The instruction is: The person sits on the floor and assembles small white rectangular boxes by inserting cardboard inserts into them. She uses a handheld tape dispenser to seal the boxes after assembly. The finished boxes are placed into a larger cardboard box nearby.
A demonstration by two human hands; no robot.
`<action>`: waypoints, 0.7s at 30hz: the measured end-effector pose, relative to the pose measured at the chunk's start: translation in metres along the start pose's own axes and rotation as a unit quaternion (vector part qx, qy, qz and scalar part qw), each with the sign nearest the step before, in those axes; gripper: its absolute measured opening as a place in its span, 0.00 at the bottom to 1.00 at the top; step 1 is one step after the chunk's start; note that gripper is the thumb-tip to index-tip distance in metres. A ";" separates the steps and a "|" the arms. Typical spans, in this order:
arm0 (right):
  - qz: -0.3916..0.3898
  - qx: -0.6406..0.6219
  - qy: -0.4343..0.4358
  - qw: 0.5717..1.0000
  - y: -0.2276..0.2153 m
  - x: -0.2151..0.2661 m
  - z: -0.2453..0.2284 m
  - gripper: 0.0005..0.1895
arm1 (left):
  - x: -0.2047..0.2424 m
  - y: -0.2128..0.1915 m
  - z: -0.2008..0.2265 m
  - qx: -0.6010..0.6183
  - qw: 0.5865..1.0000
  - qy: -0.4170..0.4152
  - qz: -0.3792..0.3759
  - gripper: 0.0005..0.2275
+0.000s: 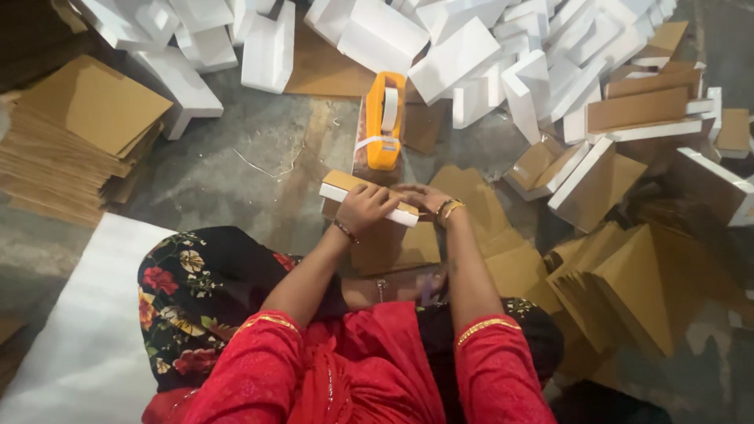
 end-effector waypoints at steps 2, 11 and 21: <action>0.006 -0.027 0.012 1.000 -0.002 -0.001 0.004 0.23 | -0.001 -0.007 -0.001 0.016 1.000 0.006 0.001 0.06; -0.145 -0.100 -0.079 0.981 0.006 -0.011 -0.011 0.28 | 0.011 0.016 -0.055 0.113 0.956 -0.219 -0.162 0.17; -0.067 0.300 -0.077 0.948 0.000 -0.073 0.047 0.22 | 0.022 0.045 -0.066 0.108 0.926 -0.304 -0.195 0.34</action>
Point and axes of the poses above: each hand's wrist, its own x-axis away from the middle knuckle, its own y-axis out of the palm, z = x × y, the point moved 8 cm from there along -x, towards the middle knuckle, and after that the axes turned 1 degree about -x, right-handed, at the moved point
